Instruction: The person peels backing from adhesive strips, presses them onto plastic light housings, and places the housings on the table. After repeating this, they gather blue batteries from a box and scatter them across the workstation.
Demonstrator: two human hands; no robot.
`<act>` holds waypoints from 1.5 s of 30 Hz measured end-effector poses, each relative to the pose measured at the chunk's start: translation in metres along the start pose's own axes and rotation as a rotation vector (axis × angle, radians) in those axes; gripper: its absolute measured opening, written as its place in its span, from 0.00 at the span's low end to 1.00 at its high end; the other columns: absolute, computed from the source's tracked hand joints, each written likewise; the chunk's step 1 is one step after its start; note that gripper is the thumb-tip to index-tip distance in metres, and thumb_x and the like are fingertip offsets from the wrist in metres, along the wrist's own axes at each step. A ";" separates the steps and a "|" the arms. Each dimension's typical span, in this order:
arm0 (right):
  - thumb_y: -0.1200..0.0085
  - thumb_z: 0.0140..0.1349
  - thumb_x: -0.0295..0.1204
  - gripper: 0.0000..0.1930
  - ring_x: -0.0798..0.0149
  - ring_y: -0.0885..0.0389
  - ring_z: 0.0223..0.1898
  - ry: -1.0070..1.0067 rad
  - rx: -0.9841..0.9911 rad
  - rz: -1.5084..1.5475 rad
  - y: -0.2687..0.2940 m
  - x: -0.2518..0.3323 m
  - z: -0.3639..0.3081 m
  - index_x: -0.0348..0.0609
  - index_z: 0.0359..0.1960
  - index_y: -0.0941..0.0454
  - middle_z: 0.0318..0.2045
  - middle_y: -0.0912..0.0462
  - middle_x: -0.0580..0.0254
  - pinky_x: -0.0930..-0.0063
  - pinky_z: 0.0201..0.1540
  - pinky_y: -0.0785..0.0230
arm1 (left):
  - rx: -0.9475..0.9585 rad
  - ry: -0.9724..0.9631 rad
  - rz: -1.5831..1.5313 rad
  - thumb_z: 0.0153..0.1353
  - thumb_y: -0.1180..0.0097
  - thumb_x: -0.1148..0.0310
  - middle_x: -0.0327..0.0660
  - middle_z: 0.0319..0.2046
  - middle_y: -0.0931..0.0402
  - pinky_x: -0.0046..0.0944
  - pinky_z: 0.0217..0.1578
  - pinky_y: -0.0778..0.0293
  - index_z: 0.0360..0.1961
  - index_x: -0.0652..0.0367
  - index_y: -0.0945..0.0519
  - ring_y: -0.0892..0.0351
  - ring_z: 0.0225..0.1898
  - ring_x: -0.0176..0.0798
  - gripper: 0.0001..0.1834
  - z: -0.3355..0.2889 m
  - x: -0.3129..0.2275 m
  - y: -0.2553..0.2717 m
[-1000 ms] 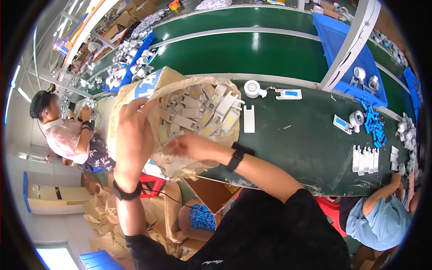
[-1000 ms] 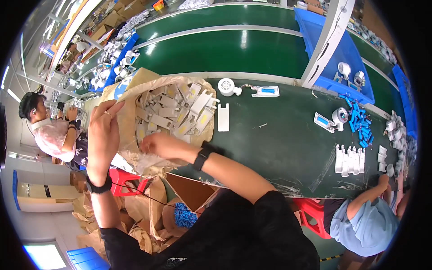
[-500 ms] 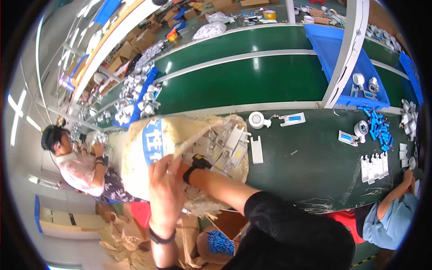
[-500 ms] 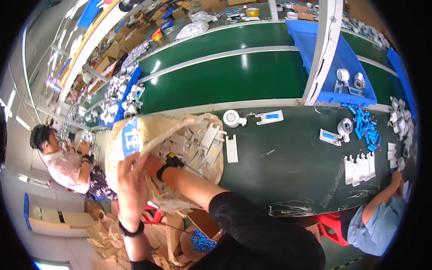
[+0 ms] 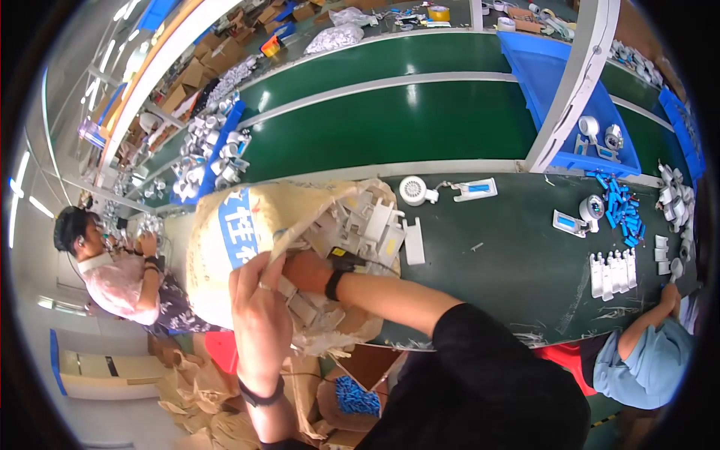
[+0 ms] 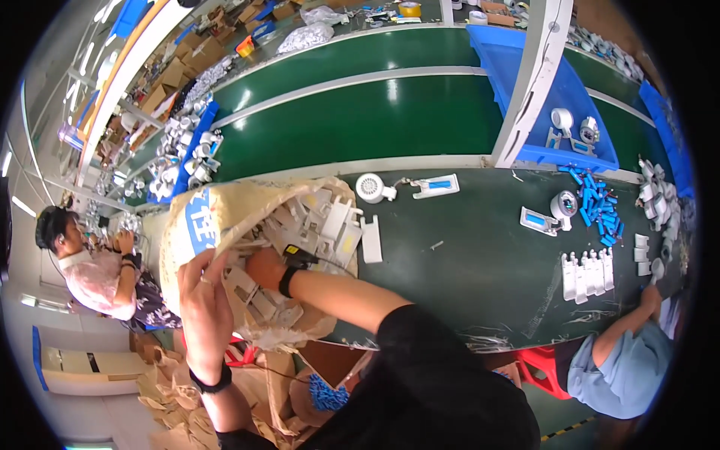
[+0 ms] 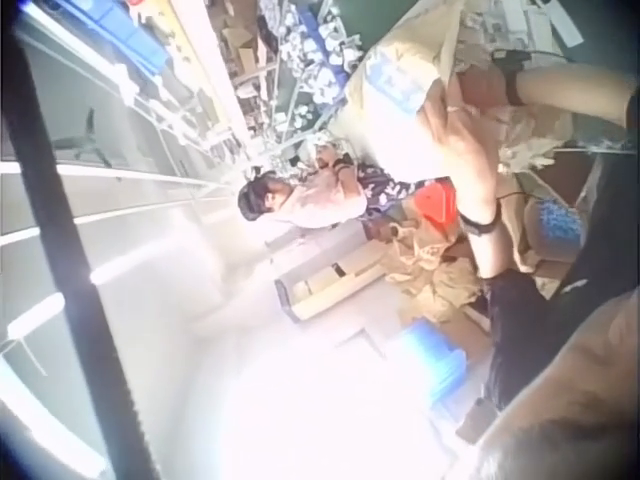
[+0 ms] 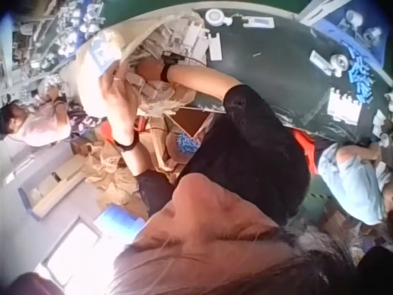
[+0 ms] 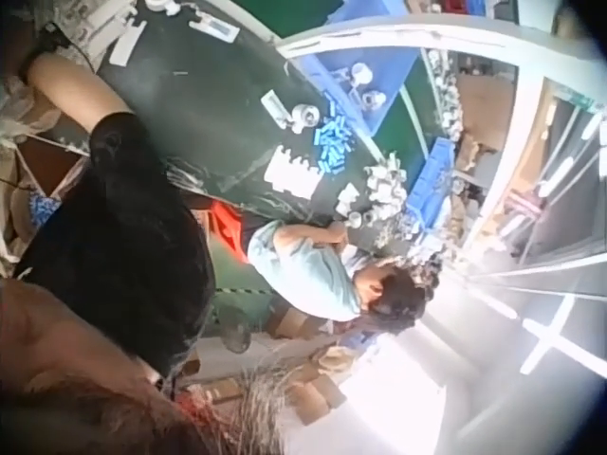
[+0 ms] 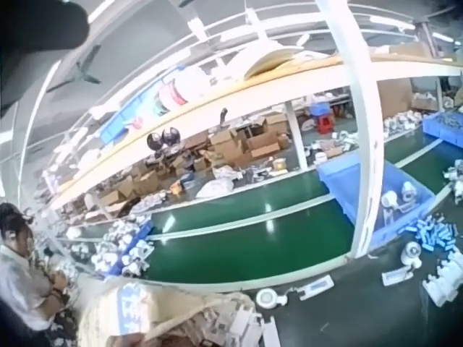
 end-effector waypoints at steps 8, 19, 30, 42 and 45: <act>0.52 0.65 0.31 0.18 0.52 0.16 0.52 0.088 -0.298 -0.241 0.129 -0.053 -0.145 0.46 0.54 0.18 0.53 0.16 0.54 0.58 0.53 0.22 | 0.019 -0.065 -0.093 0.50 0.50 0.90 0.52 0.48 0.23 0.49 0.51 0.26 0.51 0.69 0.18 0.24 0.48 0.56 0.24 -0.011 -0.004 -0.026; 0.44 0.63 0.25 0.10 0.46 0.16 0.37 -0.005 0.122 0.086 0.234 0.028 -0.300 0.41 0.45 0.19 0.37 0.16 0.51 0.54 0.38 0.24 | 0.269 -0.158 -0.271 0.55 0.50 0.87 0.57 0.61 0.29 0.50 0.62 0.30 0.64 0.61 0.26 0.29 0.59 0.62 0.32 -0.050 0.017 -0.057; 0.61 0.73 0.61 0.42 0.61 0.44 0.75 -0.545 0.583 1.324 -0.273 -0.021 -0.299 0.37 0.75 0.44 0.76 0.42 0.55 0.70 0.74 0.51 | 0.157 -0.117 -0.295 0.62 0.50 0.84 0.56 0.58 0.25 0.48 0.55 0.25 0.62 0.52 0.21 0.24 0.56 0.61 0.28 -0.038 0.008 -0.051; 0.42 0.66 0.35 0.27 0.45 0.26 0.64 0.115 0.254 0.369 -0.047 0.063 -0.337 0.41 0.66 0.28 0.67 0.30 0.39 0.61 0.65 0.33 | 0.058 -0.024 -0.327 0.60 0.53 0.87 0.57 0.58 0.26 0.47 0.58 0.27 0.62 0.53 0.22 0.24 0.58 0.62 0.30 -0.064 0.026 -0.056; 0.42 0.68 0.37 0.23 0.52 0.16 0.54 0.113 0.243 0.682 0.061 0.082 -0.338 0.44 0.63 0.24 0.64 0.24 0.45 0.66 0.56 0.25 | 0.039 -0.002 -0.311 0.59 0.54 0.87 0.57 0.60 0.27 0.47 0.60 0.28 0.63 0.54 0.23 0.25 0.59 0.61 0.31 -0.063 0.018 -0.056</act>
Point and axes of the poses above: each hand's wrist, its own z-axis towards the middle knuckle, its own y-axis out of the back of the hand, x = y × z, the point moved 9 cm from there along z, towards the middle knuckle
